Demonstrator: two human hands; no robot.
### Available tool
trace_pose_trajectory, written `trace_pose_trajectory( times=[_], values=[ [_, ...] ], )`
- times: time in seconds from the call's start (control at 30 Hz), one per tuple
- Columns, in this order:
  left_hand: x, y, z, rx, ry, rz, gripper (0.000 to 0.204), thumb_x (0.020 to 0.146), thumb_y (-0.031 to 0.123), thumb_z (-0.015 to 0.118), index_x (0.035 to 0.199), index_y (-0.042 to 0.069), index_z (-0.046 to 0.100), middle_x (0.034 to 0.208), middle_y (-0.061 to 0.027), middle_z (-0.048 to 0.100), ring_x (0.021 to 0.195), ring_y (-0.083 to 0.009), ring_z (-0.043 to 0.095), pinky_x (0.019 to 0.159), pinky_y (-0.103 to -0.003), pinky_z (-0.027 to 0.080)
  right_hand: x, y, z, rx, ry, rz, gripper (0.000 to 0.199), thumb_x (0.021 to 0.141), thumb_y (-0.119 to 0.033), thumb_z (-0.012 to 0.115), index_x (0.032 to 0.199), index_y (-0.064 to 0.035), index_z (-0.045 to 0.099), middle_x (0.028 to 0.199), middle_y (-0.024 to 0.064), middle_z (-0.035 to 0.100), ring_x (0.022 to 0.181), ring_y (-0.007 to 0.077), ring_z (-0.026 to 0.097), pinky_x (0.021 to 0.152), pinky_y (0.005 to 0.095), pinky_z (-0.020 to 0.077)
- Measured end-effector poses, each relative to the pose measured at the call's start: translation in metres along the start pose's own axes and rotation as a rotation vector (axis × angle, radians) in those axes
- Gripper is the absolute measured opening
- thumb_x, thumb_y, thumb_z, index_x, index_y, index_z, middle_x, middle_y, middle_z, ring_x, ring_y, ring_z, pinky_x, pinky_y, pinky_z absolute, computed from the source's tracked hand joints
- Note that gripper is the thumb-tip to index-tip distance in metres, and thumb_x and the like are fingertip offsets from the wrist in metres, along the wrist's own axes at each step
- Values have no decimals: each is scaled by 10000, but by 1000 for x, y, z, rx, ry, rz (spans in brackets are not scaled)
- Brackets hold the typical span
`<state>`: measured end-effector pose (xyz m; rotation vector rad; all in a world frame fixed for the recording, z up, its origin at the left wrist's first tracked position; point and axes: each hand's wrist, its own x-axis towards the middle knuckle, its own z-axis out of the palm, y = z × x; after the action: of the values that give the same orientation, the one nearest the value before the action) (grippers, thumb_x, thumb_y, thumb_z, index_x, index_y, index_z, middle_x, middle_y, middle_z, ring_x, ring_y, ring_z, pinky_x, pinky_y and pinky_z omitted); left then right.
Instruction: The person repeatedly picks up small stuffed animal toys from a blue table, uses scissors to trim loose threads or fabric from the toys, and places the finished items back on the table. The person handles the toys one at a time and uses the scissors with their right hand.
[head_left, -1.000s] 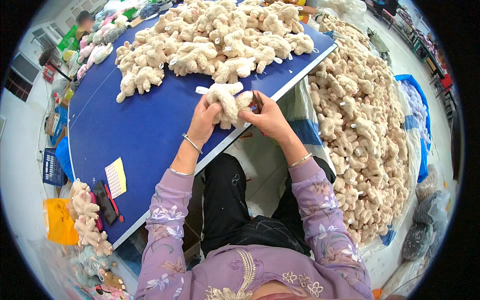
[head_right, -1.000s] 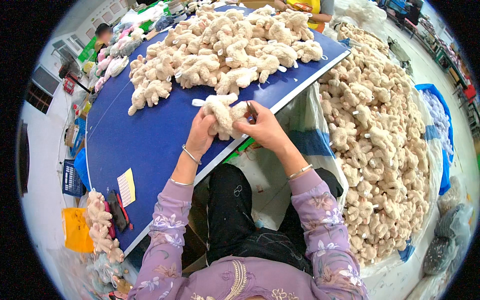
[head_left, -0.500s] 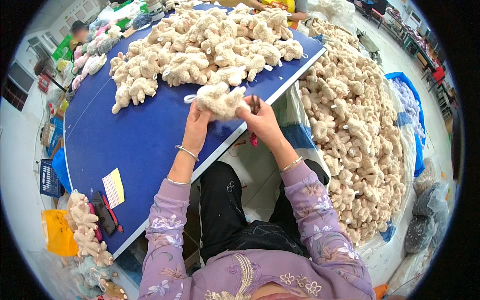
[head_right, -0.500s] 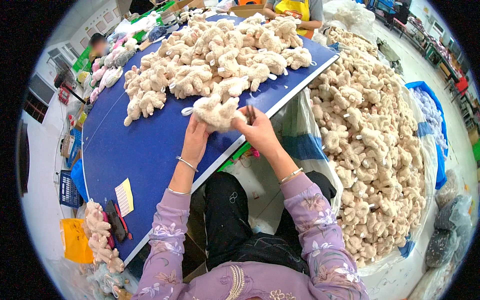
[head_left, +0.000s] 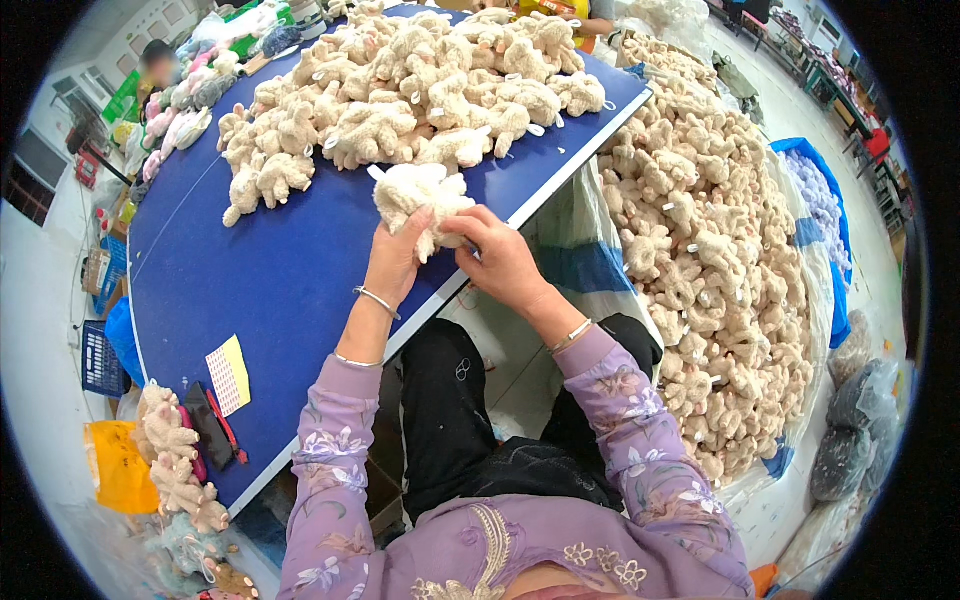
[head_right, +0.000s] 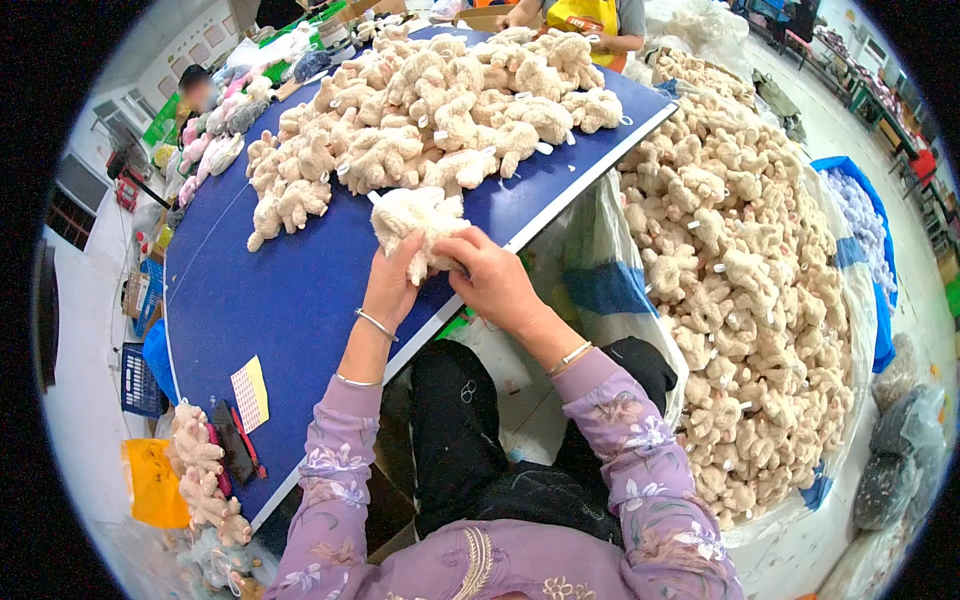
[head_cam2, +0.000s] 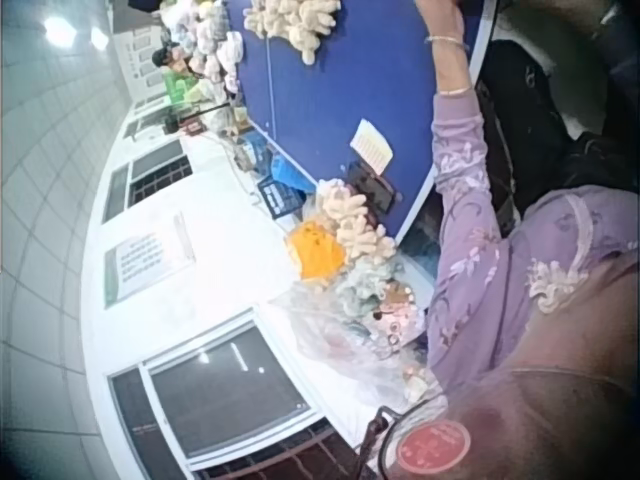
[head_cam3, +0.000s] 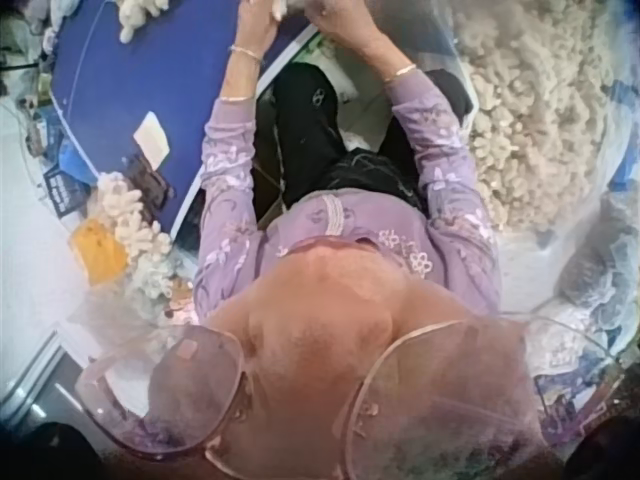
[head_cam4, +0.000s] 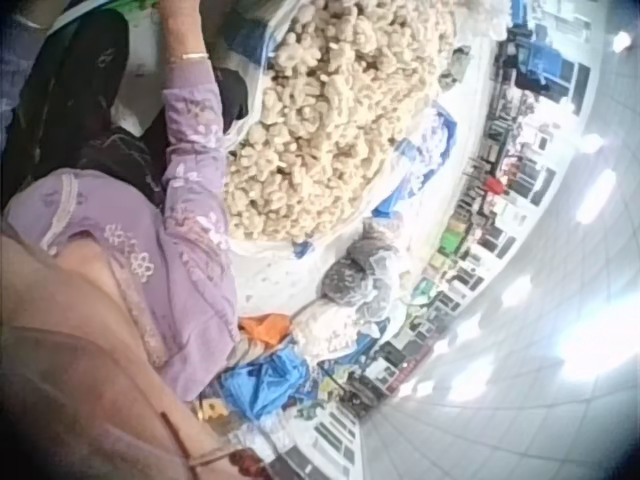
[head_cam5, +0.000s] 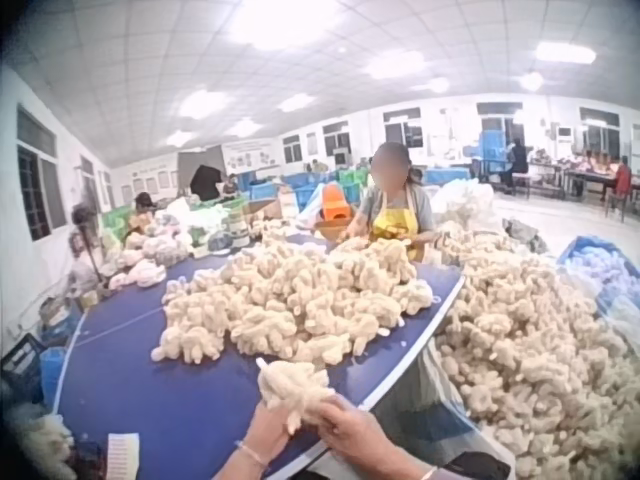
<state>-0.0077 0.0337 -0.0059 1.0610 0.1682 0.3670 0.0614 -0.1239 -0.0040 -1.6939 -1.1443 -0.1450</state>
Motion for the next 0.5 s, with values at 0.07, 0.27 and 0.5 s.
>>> trace_pose_trajectory(
  times=[0.07,0.27,0.5],
  values=[
    [3,-2,-1,-24,67,87,402,903,141,616,1252,-3,479,1126,-88,603,964,-171,626,764,-311,546,-2,-4,2,148,-19,99,296,781,6,605,1069,-59,589,930,66,600,693,162,546,618,268,454],
    [-2,7,2,-103,29,26,381,920,179,569,1232,-27,492,1115,-114,614,963,-195,642,750,-341,572,5,16,-9,345,152,258,287,866,-34,573,1134,-15,473,884,12,591,632,19,457,565,169,394],
    [-4,9,7,-82,7,17,366,928,194,553,1224,-15,498,1093,-113,624,915,-192,658,710,-335,581,2,27,-11,403,65,267,346,852,-71,593,1176,-11,489,886,28,630,657,37,480,585,194,413]
  ],
)
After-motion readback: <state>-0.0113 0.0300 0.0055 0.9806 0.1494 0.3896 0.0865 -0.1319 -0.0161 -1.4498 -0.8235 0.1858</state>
